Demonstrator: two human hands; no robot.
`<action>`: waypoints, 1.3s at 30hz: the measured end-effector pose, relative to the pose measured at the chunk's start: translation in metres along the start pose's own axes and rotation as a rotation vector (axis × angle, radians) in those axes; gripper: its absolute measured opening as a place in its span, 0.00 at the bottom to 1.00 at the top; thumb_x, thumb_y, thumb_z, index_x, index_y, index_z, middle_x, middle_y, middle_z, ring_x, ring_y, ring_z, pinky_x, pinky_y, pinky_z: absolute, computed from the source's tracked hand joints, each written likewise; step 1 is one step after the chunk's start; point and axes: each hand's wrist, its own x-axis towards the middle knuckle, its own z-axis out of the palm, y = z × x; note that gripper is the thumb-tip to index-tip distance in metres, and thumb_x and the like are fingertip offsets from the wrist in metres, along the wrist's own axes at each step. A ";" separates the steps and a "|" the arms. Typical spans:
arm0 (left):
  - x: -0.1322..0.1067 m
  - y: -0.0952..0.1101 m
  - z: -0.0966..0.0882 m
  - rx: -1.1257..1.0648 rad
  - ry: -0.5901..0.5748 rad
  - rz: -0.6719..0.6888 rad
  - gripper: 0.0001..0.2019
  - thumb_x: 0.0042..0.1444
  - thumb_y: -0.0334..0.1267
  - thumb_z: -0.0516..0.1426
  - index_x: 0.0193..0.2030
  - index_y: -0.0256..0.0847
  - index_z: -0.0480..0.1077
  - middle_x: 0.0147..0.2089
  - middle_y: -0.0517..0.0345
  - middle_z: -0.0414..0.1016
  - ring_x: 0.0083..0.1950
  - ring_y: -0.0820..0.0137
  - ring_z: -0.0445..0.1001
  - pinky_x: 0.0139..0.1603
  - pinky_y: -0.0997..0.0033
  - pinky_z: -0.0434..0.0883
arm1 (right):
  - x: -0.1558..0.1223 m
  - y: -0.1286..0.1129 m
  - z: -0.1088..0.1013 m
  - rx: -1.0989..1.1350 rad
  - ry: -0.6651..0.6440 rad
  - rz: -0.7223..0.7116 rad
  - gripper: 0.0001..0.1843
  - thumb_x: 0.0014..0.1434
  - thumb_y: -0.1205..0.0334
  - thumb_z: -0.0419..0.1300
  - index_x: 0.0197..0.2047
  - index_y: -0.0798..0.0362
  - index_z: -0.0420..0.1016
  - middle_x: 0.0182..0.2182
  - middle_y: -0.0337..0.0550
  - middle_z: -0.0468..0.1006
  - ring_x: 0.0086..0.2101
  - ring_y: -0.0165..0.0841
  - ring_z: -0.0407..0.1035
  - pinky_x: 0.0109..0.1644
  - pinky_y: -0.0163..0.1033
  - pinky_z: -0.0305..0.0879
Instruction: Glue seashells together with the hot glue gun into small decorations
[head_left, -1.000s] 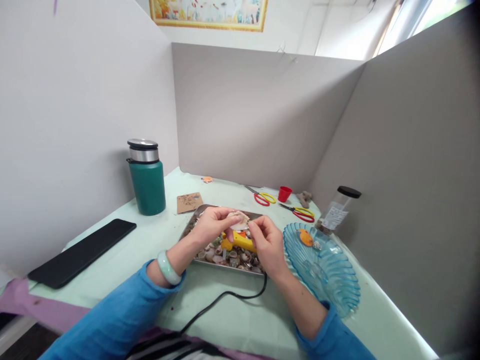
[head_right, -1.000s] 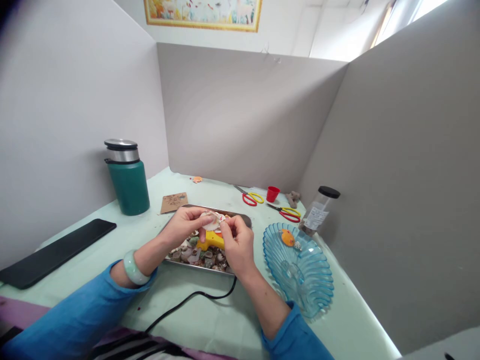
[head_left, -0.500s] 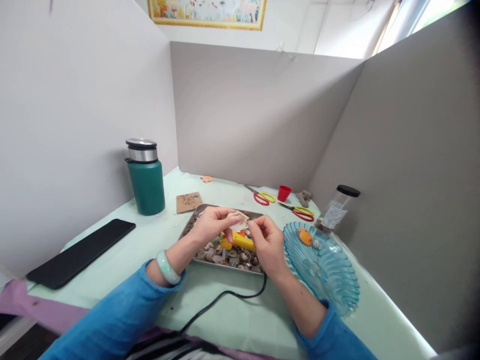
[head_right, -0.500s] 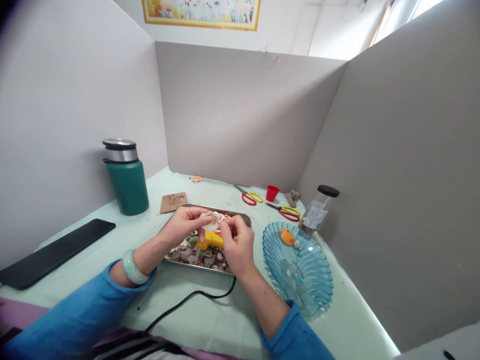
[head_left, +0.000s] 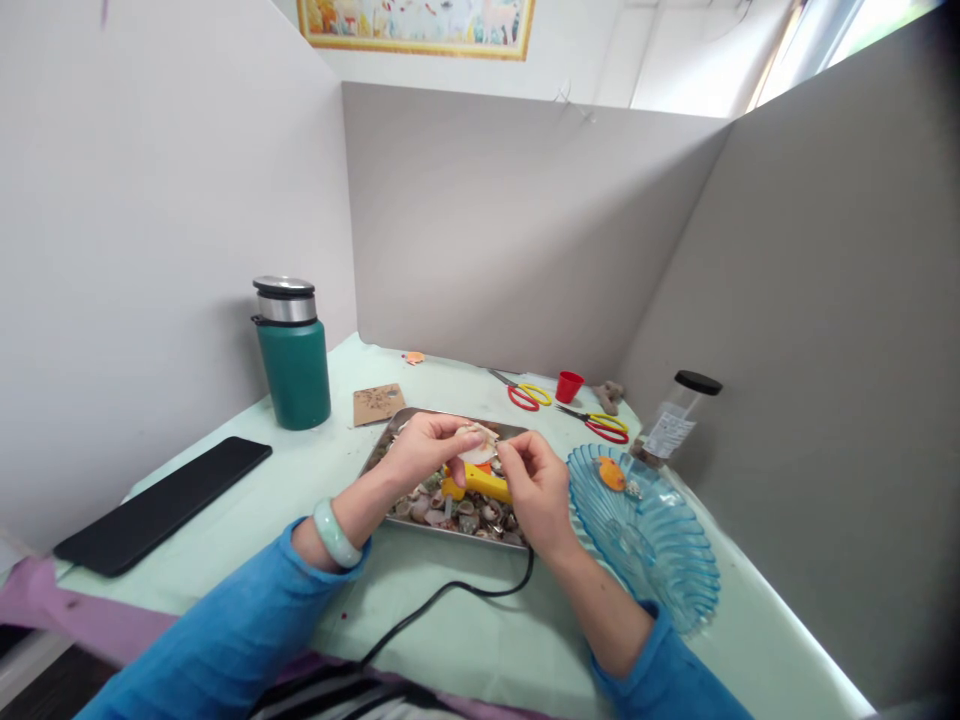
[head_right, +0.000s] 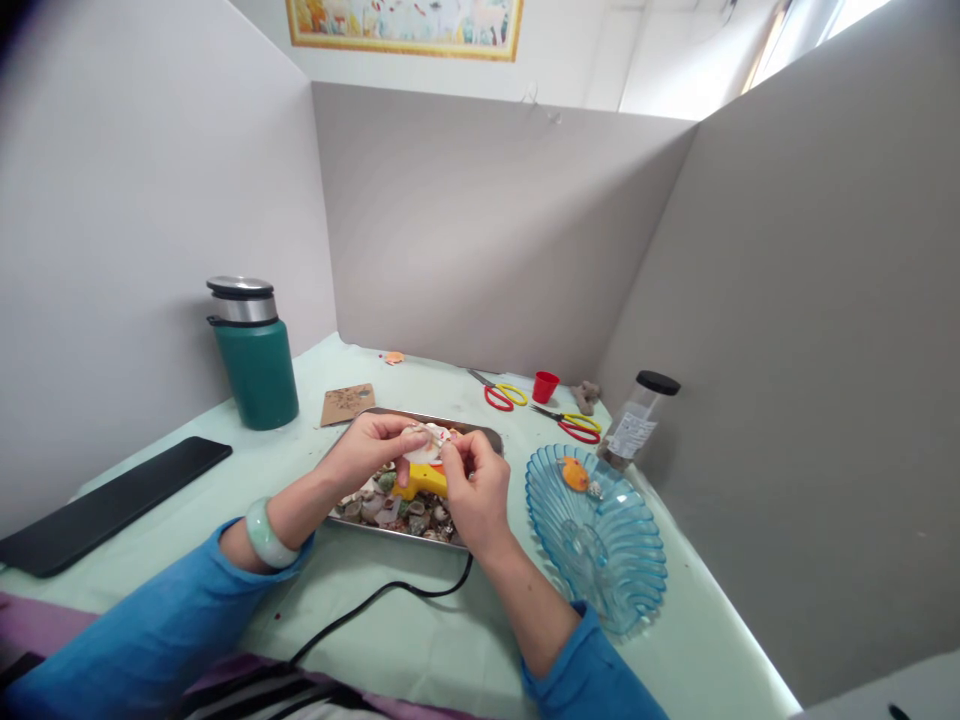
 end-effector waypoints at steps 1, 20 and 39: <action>0.000 0.000 0.000 -0.002 -0.004 -0.001 0.18 0.51 0.47 0.59 0.41 0.33 0.74 0.33 0.53 0.77 0.19 0.77 0.70 0.19 0.79 0.65 | 0.000 0.000 0.000 -0.005 0.001 -0.003 0.10 0.56 0.57 0.55 0.27 0.53 0.64 0.20 0.33 0.63 0.22 0.26 0.56 0.26 0.31 0.54; 0.004 -0.003 -0.002 -0.074 0.144 0.039 0.17 0.48 0.44 0.60 0.41 0.34 0.70 0.29 0.58 0.75 0.15 0.80 0.65 0.19 0.78 0.62 | 0.006 -0.001 0.002 -0.005 0.023 0.044 0.12 0.57 0.53 0.55 0.31 0.54 0.67 0.23 0.35 0.68 0.24 0.27 0.60 0.28 0.32 0.57; 0.005 -0.007 -0.007 -0.229 0.080 -0.002 0.13 0.48 0.43 0.61 0.34 0.33 0.72 0.18 0.61 0.70 0.15 0.79 0.64 0.19 0.78 0.62 | 0.002 -0.002 0.001 -0.029 0.015 -0.043 0.11 0.59 0.55 0.54 0.33 0.54 0.68 0.24 0.36 0.69 0.25 0.27 0.62 0.29 0.32 0.58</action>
